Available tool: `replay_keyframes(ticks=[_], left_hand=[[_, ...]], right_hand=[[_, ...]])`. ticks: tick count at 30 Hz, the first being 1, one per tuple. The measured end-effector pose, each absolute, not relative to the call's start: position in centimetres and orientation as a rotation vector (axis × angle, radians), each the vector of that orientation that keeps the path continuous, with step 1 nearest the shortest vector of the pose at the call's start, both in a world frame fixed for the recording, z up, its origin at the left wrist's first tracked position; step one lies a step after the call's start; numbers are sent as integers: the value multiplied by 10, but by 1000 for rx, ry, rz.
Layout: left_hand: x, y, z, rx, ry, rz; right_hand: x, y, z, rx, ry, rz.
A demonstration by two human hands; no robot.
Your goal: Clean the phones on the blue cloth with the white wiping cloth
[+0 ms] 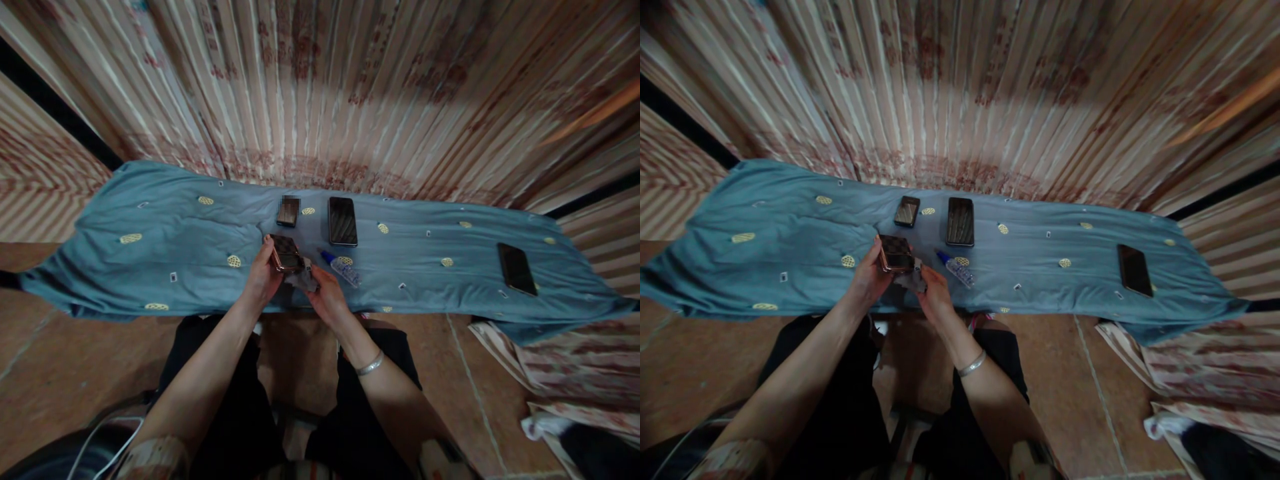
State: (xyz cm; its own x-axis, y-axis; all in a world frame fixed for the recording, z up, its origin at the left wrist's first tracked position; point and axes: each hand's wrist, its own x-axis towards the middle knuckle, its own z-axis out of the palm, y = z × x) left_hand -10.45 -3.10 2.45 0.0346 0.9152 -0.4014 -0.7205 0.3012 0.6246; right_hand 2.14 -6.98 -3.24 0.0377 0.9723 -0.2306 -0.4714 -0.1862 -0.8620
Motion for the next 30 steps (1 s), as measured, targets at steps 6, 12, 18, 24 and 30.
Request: replay_keyframes(ticks=[6,12,18,24,30], left_hand=[[-96,-34,29,242,927,1271],[-87,-43,33,187,956,1229],[-77,-49,29,166,965,1165],[-72,-48,24,299,914,1198],[-71,-49,26,355,923,1159]], right_hand=[[17,-79,-22,-1200,-1284,995],[21,-78,-30,-1340,-1697,576],[26,-74,-21,-1262,-1787,426],[35,-71,-7,-1183,-1912,285],[43,-70,2,-1174,-2022,123]])
